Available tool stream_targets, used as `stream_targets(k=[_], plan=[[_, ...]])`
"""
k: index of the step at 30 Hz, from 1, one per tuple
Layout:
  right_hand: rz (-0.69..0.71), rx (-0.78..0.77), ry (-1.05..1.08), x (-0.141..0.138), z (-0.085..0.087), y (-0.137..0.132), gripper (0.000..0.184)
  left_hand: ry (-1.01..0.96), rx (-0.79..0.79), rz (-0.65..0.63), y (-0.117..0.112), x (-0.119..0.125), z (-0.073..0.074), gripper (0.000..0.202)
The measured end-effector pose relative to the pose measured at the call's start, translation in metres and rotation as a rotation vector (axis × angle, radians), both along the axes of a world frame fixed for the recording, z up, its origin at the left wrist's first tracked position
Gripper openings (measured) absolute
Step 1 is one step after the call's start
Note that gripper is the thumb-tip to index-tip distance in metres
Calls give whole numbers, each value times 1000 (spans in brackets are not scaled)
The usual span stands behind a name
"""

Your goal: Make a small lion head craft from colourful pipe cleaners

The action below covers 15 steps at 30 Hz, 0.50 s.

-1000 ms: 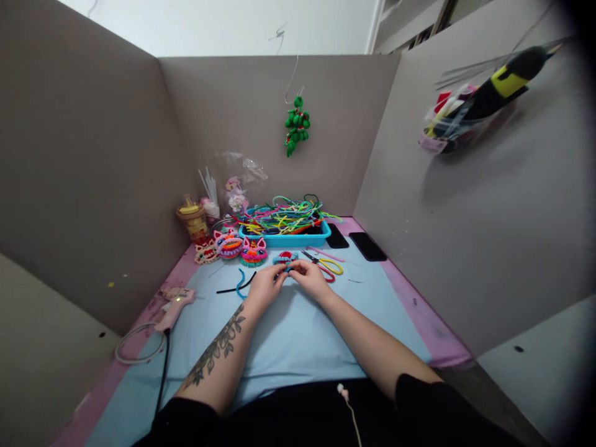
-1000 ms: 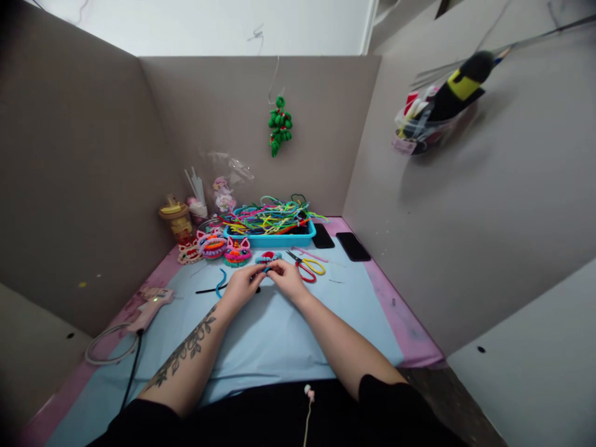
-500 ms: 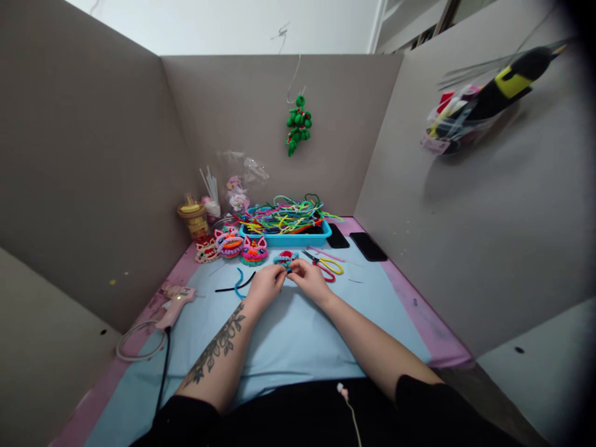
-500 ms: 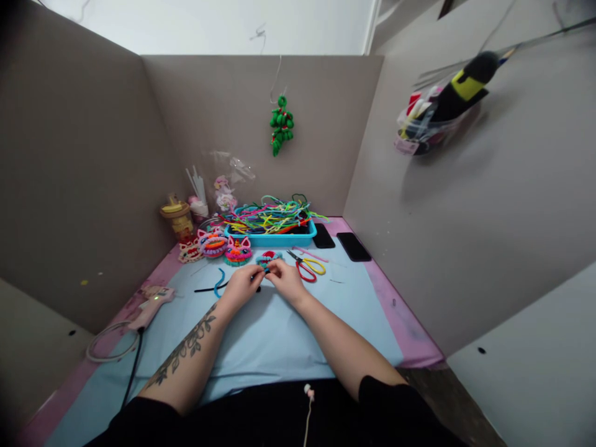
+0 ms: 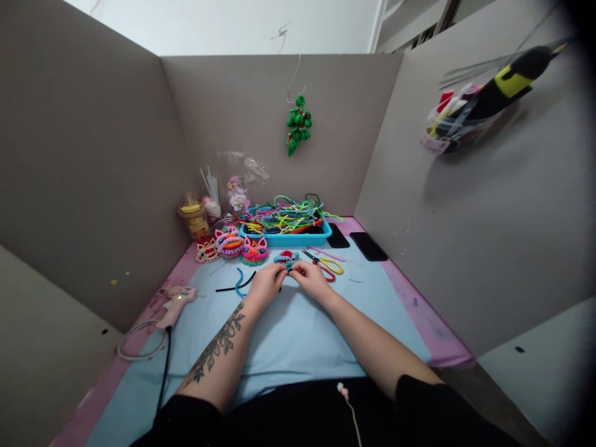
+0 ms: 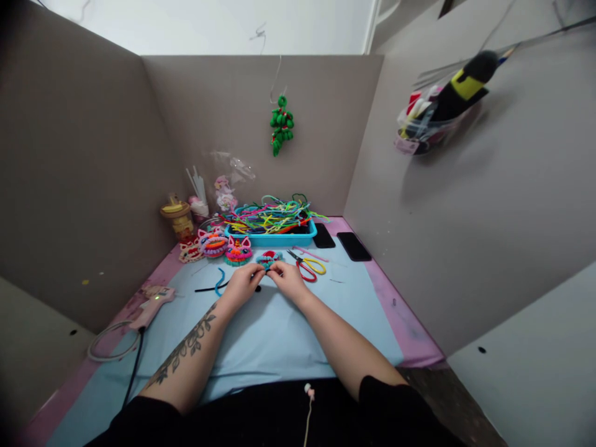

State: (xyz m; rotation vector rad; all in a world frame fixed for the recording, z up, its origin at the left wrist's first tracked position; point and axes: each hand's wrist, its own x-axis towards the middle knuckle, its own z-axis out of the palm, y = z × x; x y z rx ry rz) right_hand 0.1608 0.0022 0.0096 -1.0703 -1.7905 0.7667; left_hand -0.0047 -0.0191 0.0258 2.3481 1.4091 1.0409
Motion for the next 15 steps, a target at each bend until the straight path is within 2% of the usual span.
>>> stream_targets(k=[9, 15], plan=[[20, 85, -82, 1, -7, 2, 14, 88, 14, 6, -2, 0, 2, 19], [73, 432, -227, 4, -3, -2, 24, 226, 40, 22, -1, 1, -1, 20]])
